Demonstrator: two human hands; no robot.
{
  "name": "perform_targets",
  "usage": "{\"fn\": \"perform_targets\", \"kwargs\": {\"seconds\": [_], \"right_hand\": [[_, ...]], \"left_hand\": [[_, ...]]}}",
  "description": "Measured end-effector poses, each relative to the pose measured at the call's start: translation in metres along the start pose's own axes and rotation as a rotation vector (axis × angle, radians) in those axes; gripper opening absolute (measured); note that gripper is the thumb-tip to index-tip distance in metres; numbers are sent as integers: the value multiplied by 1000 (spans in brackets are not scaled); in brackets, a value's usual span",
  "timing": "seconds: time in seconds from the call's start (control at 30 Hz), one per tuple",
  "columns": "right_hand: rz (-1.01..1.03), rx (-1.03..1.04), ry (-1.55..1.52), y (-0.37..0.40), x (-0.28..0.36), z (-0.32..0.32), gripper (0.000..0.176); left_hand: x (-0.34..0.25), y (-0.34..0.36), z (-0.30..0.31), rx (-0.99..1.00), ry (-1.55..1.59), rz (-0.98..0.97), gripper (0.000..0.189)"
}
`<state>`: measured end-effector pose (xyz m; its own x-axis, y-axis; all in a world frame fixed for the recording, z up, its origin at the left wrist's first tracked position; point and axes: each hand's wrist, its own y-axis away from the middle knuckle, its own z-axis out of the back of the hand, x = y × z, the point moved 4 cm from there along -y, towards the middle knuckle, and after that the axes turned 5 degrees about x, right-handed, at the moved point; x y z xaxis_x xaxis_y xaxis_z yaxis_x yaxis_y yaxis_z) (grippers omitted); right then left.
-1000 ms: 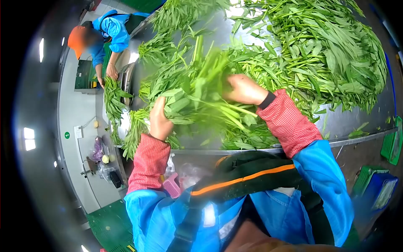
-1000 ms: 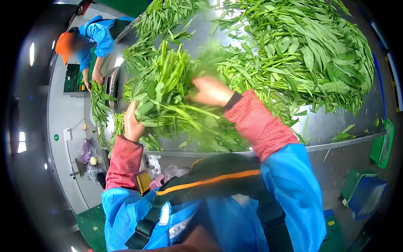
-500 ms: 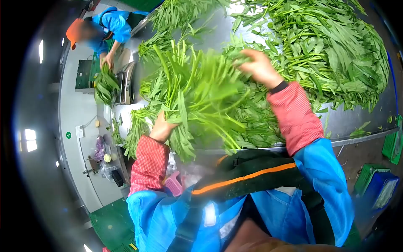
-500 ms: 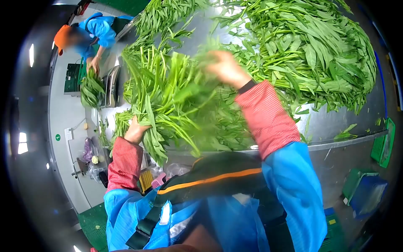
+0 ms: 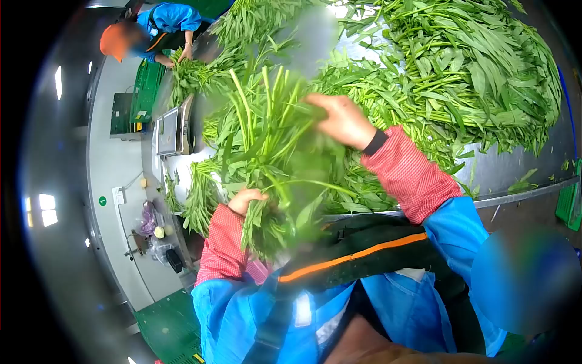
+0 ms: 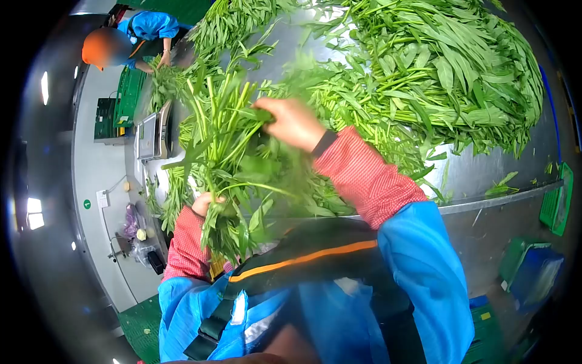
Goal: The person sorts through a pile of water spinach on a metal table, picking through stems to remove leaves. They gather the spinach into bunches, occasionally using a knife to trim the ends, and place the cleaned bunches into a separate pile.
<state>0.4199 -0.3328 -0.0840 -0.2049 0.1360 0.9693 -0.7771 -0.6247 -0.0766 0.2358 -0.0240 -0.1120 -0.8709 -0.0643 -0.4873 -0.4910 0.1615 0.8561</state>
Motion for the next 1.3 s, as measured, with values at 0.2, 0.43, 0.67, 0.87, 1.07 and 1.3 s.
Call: {"fn": "perform_targets", "kwargs": {"seconds": [0.2, 0.43, 0.67, 0.87, 1.07, 1.3], "right_hand": [[-199, -478, -520, 3, -70, 81, 22], [-20, -41, -243, 6, -32, 5, 37], [-131, -465, 195, -13, -78, 58, 27], [46, -79, -493, 3, -42, 2, 35], [-79, -131, -276, -22, -67, 25, 24], [-74, -161, -1016, 7, -73, 52, 32]], "left_hand": [[4, 26, -30, 52, 145, 56, 18], [9, 21, -4, 31, 130, -122, 17], [26, 26, -2, 233, 248, -43, 19], [28, 35, 3, 197, 246, -65, 23], [28, 35, -1, 203, 239, -81, 28], [28, 42, -8, 188, 252, -98, 37]]}}
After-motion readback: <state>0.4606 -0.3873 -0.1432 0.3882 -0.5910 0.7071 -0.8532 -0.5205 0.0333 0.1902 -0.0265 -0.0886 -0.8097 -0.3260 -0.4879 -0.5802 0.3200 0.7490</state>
